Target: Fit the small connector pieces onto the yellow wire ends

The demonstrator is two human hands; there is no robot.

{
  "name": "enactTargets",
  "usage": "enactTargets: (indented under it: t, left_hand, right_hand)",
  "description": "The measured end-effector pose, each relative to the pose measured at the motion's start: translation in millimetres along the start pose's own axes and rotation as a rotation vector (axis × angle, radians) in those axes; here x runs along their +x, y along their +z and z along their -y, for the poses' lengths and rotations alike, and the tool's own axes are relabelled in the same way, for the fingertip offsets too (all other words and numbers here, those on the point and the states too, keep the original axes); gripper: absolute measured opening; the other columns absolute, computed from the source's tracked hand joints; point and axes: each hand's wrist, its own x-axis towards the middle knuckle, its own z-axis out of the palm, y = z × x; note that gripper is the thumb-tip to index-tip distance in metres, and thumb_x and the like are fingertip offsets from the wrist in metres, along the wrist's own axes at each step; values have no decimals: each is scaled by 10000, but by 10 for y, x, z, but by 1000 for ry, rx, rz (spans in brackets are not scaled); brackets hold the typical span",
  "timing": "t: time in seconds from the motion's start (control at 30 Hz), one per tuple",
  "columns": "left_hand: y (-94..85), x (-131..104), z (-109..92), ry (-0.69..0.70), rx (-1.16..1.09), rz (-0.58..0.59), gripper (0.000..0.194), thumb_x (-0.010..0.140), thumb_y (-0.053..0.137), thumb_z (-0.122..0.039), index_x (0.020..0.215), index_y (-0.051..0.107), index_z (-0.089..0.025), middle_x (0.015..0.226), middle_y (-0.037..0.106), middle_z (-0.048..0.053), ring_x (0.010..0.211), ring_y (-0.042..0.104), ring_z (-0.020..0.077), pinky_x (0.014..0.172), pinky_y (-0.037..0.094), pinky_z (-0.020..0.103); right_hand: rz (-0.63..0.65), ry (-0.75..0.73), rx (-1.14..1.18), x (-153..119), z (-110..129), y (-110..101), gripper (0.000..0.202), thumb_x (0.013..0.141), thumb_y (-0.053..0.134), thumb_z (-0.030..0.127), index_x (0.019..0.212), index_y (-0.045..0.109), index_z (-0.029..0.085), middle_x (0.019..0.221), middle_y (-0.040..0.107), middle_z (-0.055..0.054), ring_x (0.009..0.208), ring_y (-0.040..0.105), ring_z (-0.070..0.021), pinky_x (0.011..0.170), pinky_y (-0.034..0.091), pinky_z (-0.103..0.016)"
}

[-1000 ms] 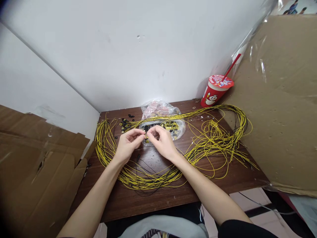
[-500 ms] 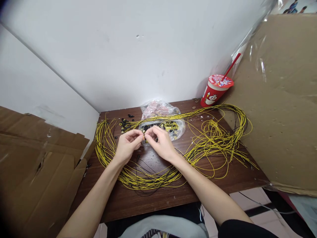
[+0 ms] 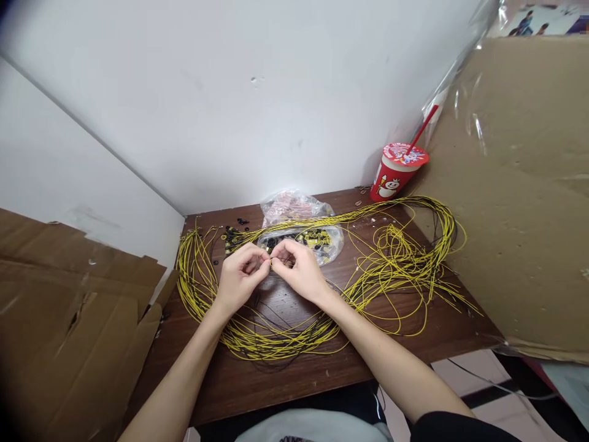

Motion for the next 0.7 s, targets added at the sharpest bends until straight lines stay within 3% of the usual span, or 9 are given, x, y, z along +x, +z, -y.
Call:
enactTargets:
  t: [0.3, 0.5, 0.6, 0.7]
  left_hand:
    - [83, 3, 17, -176, -330, -12, 76, 776, 598, -211, 726, 583, -156, 734, 496, 6, 611, 440, 84, 554, 341, 210]
    - [103, -9, 2, -263, -407, -68, 135, 768, 623, -267, 714, 571, -155, 698, 488, 0, 560, 396, 71, 497, 310, 196]
    - [114, -18, 6, -331, -474, -87, 163, 766, 637, -293, 725, 559, -157, 670, 487, -12, 515, 356, 55, 459, 278, 188]
    - [121, -23, 15, -334, -486, -113, 154, 768, 649, -291, 750, 574, -158, 666, 496, -18, 497, 342, 46, 452, 274, 186]
  right_hand:
    - [18, 92, 348, 24, 53, 43, 73, 749, 560, 230, 762, 508, 179, 663, 456, 37, 601, 413, -91, 556, 343, -208]
    - [16, 243, 584, 24, 44, 50, 172, 733, 623, 288, 793, 497, 188, 668, 465, 39, 560, 400, -76, 486, 280, -188]
    - [-20, 249, 586, 38, 41, 17, 204, 732, 651, 322, 788, 509, 185, 651, 470, 38, 560, 406, -77, 482, 279, -189]
    - [-54, 223, 504, 48, 58, -6, 243, 701, 703, 345, 784, 553, 174, 683, 506, 28, 604, 454, -84, 544, 361, -202]
